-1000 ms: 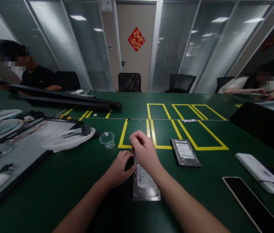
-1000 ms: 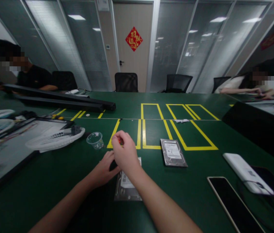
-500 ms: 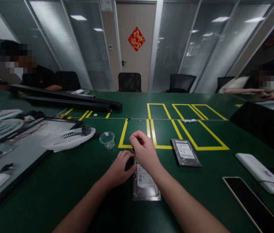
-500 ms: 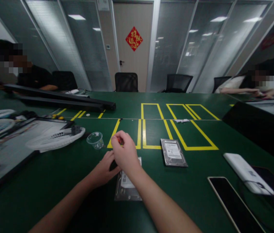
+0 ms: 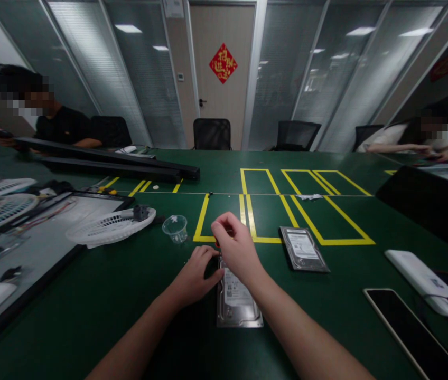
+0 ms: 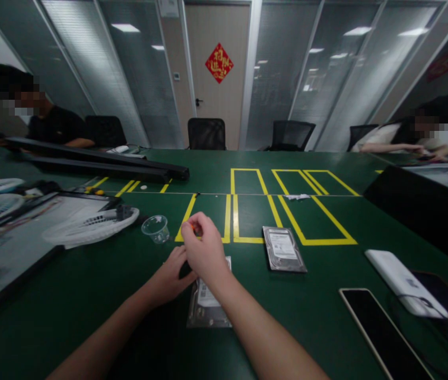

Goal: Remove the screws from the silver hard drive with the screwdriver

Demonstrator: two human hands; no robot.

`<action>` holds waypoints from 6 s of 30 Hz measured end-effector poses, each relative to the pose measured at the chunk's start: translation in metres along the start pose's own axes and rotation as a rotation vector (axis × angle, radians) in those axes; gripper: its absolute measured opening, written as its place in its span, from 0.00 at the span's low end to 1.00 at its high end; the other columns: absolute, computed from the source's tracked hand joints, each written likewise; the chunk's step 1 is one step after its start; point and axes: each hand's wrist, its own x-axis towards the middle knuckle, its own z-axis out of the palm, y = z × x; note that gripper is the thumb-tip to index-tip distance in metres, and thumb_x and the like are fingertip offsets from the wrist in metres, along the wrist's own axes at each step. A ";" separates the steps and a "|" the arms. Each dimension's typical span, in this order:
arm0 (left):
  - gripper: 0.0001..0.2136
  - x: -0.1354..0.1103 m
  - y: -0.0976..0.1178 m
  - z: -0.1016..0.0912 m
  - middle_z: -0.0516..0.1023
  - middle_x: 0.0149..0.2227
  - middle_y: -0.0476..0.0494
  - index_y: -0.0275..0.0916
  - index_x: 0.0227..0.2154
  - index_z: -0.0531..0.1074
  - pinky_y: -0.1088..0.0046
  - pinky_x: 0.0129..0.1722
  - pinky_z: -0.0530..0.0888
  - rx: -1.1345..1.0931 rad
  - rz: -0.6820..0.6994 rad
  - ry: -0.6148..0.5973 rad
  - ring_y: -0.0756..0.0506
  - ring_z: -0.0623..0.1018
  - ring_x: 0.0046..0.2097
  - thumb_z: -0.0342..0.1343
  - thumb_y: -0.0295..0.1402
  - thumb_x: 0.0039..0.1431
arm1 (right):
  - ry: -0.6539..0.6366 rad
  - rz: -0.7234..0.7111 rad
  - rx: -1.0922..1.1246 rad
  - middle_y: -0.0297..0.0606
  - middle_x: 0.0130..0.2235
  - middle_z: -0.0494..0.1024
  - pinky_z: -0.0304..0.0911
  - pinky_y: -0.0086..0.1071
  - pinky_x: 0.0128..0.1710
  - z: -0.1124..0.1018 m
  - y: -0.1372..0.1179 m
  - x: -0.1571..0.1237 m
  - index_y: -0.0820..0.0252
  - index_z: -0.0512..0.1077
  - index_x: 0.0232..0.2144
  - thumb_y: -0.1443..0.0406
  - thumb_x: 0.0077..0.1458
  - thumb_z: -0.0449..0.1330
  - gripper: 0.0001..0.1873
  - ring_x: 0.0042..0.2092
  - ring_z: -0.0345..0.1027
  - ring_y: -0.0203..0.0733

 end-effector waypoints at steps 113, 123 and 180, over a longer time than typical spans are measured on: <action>0.18 0.000 0.004 -0.002 0.75 0.57 0.38 0.43 0.57 0.73 0.49 0.61 0.73 0.012 -0.005 -0.011 0.35 0.73 0.59 0.62 0.33 0.66 | -0.061 0.019 0.023 0.32 0.30 0.72 0.61 0.34 0.35 -0.001 0.000 0.001 0.54 0.73 0.30 0.59 0.61 0.58 0.10 0.35 0.66 0.41; 0.18 0.001 0.005 -0.002 0.76 0.56 0.38 0.44 0.57 0.73 0.49 0.60 0.74 0.003 0.000 -0.004 0.35 0.73 0.58 0.63 0.33 0.65 | -0.042 0.086 0.095 0.31 0.30 0.74 0.61 0.33 0.33 0.001 -0.001 0.000 0.55 0.70 0.31 0.60 0.60 0.59 0.07 0.33 0.66 0.39; 0.18 0.001 -0.001 0.001 0.76 0.57 0.38 0.43 0.57 0.74 0.49 0.61 0.73 0.007 0.000 0.001 0.35 0.73 0.59 0.63 0.33 0.65 | -0.035 0.117 0.120 0.30 0.29 0.75 0.60 0.33 0.33 0.003 0.000 0.000 0.55 0.69 0.32 0.60 0.60 0.59 0.07 0.31 0.65 0.38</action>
